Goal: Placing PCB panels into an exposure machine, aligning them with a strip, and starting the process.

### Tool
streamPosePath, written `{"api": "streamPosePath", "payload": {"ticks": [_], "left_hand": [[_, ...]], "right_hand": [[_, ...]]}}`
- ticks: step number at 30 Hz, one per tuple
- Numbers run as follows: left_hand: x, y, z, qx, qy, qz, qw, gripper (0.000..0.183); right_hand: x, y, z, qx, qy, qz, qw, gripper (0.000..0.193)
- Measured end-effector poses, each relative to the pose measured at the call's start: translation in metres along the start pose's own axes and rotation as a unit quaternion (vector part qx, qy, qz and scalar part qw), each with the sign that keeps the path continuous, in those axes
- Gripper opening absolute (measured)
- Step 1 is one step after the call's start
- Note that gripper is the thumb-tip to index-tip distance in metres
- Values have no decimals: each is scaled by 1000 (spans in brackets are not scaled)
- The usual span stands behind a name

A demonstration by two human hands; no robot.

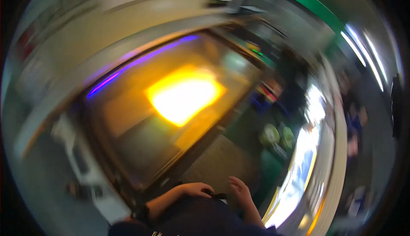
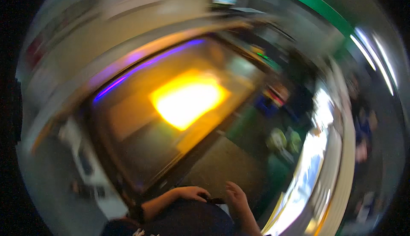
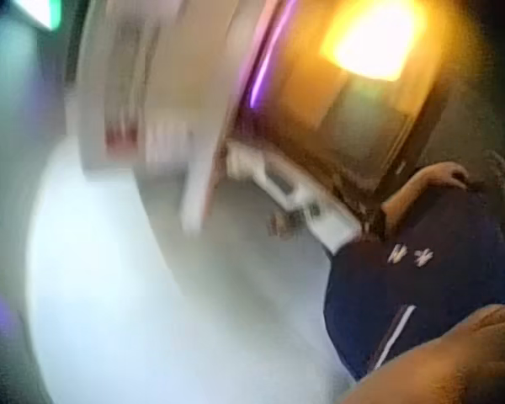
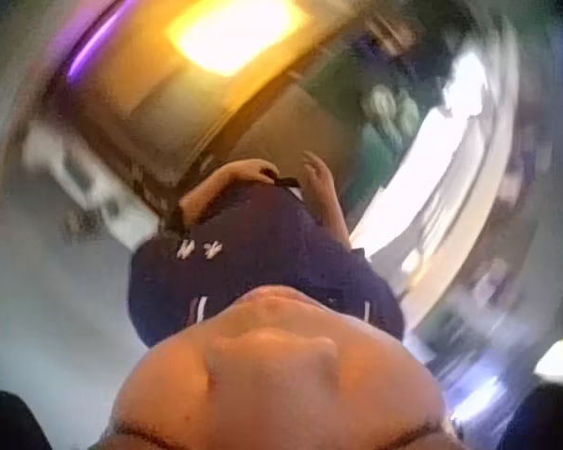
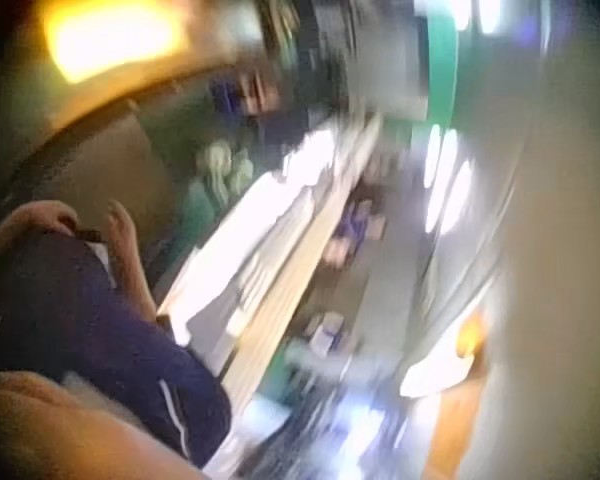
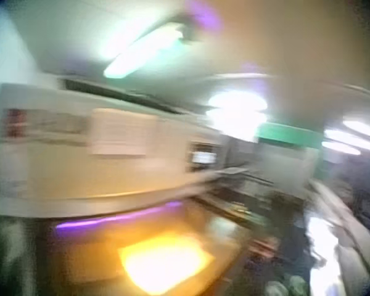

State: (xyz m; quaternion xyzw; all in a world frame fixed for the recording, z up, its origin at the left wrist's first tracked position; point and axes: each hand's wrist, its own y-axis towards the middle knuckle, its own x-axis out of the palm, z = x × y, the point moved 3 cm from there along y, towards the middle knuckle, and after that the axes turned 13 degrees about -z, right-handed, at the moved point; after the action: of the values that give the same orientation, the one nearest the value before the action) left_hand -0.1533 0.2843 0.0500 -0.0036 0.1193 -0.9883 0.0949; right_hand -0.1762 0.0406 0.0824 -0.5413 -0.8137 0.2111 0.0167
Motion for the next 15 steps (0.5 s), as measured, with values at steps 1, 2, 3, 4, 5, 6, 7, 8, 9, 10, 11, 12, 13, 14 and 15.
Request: {"api": "streamPosePath", "payload": {"ticks": [1, 2, 3, 4, 5, 6, 7, 8, 9, 10, 11, 12, 13, 14, 15], "left_hand": [[-3, -1, -2, 21, -38, 1, 999, 44], [-6, -2, -8, -3, -42, -10, 999, 38], [-7, -3, -16, -23, -111, -15, 993, 34], [-8, -5, -27, -80, -182, -21, 980, 32], [-11, -4, -36, -80, -182, -1, 980, 32], [-14, -4, -46, -120, -195, 18, 973, 33], [-19, -2, -53, -122, -172, 53, 976, 36], [-26, -3, -60, -139, -169, 110, 970, 39], [-32, -3, -61, -150, -103, 156, 971, 42], [-40, -3, -61, -144, -61, 200, 967, 46], [-45, 2, -59, -154, -31, 198, 968, 46], [-54, 3, -54, -174, 104, 260, 944, 47], [-61, 7, -46, -186, 236, 316, 900, 52], [-65, 17, -41, -182, 252, 297, 903, 52], [-69, 28, -39, -224, 257, 292, 893, 49]], "right_hand": [[9, -7, 3, 7, 28, -1, 1000, 40], [11, -17, 0, -56, -58, 3, 997, 41], [9, -29, -4, -111, -182, 10, 977, 41], [3, -41, 0, -68, -139, 81, 985, 41], [-2, -51, 3, -24, -114, 71, 991, 40], [-8, -64, 4, 13, -87, 50, 995, 39], [-19, -80, 2, 24, -69, 97, 993, 39], [-32, -95, -6, 0, -131, 163, 978, 40], [-50, -117, -12, 14, -187, 205, 961, 41], [-68, -137, -22, -41, -216, 280, 935, 42], [-85, -159, -30, -35, -231, 333, 914, 44], [-98, -182, -40, -63, -270, 388, 879, 46], [-108, -204, -48, -75, -303, 442, 841, 48], [-117, -227, -52, -58, -290, 457, 839, 48], [-124, -251, -55, -38, -354, 478, 803, 50]]}}
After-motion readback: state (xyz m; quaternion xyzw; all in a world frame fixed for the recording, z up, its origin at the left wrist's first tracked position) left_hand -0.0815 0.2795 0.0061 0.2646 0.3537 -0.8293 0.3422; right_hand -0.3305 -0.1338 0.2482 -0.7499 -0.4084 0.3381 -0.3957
